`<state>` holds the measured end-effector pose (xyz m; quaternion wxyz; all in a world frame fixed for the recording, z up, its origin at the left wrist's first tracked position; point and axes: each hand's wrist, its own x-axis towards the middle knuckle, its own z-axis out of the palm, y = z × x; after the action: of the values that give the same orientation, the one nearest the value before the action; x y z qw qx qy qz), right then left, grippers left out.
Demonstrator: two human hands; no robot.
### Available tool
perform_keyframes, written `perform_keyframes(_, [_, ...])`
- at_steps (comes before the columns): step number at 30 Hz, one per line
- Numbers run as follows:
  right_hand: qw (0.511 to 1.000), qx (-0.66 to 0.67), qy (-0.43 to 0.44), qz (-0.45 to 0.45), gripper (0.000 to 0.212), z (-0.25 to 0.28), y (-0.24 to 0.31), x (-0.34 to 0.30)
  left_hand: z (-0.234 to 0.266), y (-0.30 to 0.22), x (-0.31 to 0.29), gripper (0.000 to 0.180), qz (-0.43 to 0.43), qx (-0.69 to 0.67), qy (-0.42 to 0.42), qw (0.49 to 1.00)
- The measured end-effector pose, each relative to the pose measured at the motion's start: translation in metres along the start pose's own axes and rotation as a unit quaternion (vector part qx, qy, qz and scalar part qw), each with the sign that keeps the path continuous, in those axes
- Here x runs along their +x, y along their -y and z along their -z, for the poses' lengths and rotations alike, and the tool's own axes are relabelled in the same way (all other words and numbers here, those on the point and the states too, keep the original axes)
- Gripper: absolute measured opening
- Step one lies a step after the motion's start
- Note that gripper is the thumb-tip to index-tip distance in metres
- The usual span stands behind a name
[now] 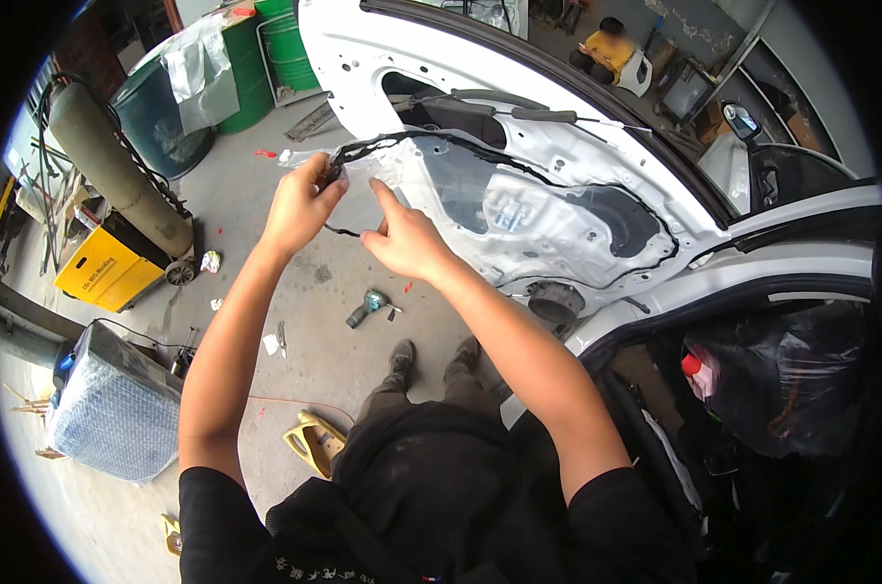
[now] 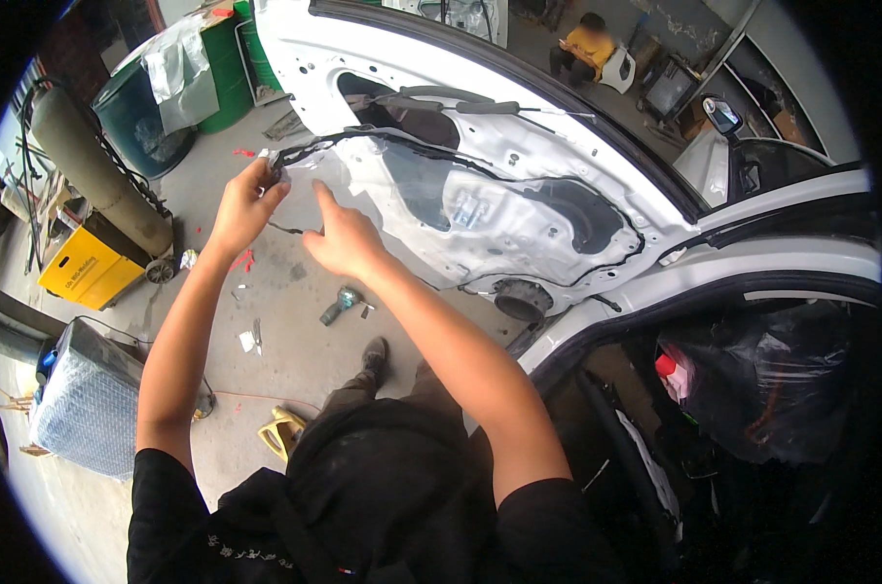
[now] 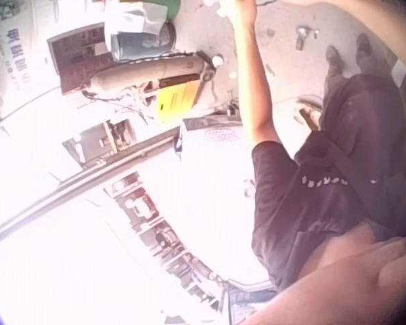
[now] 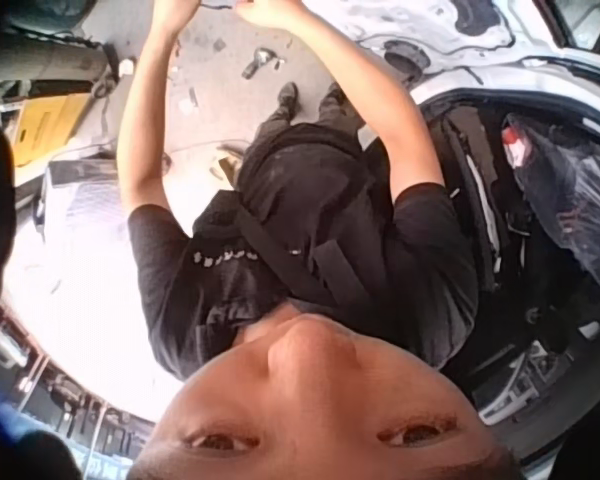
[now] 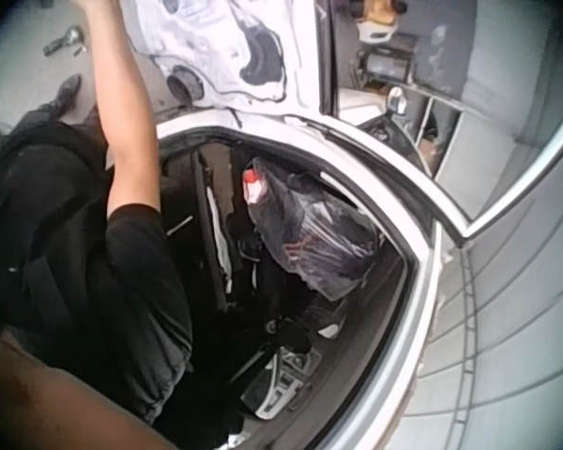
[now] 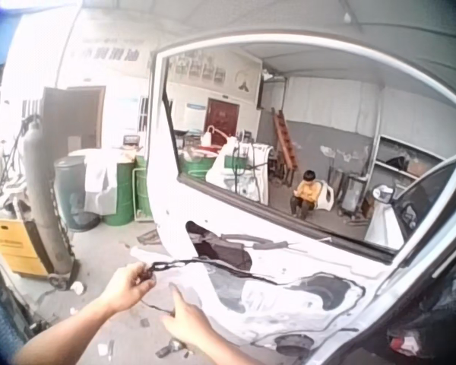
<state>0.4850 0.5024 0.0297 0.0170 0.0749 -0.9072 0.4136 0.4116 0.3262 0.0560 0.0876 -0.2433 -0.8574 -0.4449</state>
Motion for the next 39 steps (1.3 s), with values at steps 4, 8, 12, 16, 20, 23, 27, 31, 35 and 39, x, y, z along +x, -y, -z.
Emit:
perform_keyframes(4, [1.0,-0.017,-0.011,0.01,0.077,0.003,-0.003,0.012,-0.001,-0.01,0.006,0.032,-0.005,-0.028,0.003,1.0])
perform_keyframes(8, [0.999,-0.024,-0.027,0.021,0.071,0.008,-0.004,0.009,-0.003,-0.018,0.009,0.037,-0.012,0.064,0.002,0.998])
perform_keyframes(12, [0.992,0.031,-0.112,0.041,0.034,0.039,-0.014,-0.01,-0.004,-0.013,0.009,0.039,-0.037,0.141,-0.012,0.989])
perform_keyframes(16, [0.918,-0.039,-0.393,0.017,0.015,0.132,-0.019,-0.039,-0.005,-0.005,-0.003,0.039,-0.07,0.17,-0.041,0.982])
perform_keyframes(20, [0.817,-0.393,-0.376,0.19,0.02,0.195,-0.017,-0.034,-0.004,0.006,-0.011,0.035,-0.089,0.135,-0.074,0.984])
perform_keyframes(23, [0.776,-0.576,-0.243,0.081,0.018,0.208,-0.013,-0.026,-0.005,0.001,-0.013,0.03,-0.061,0.104,-0.044,0.992])
perform_keyframes(27, [0.722,-0.666,-0.186,0.017,0.013,0.219,-0.026,-0.01,0.001,-0.001,-0.01,0.03,-0.074,0.066,-0.02,0.995])
perform_keyframes(31, [0.729,-0.679,-0.085,0.029,0.009,0.228,-0.036,-0.005,0.004,0.003,-0.007,0.031,-0.067,0.02,-0.002,0.998])
perform_keyframes(35, [0.8,-0.597,-0.046,0.016,0.014,0.221,-0.031,0.001,0.012,-0.002,-0.006,0.03,-0.02,0.0,0.043,0.999])
perform_keyframes(39, [0.85,-0.527,0.029,-0.007,0.019,0.228,-0.045,0.017,0.012,-0.005,-0.011,0.025,-0.019,-0.002,0.05,0.999])
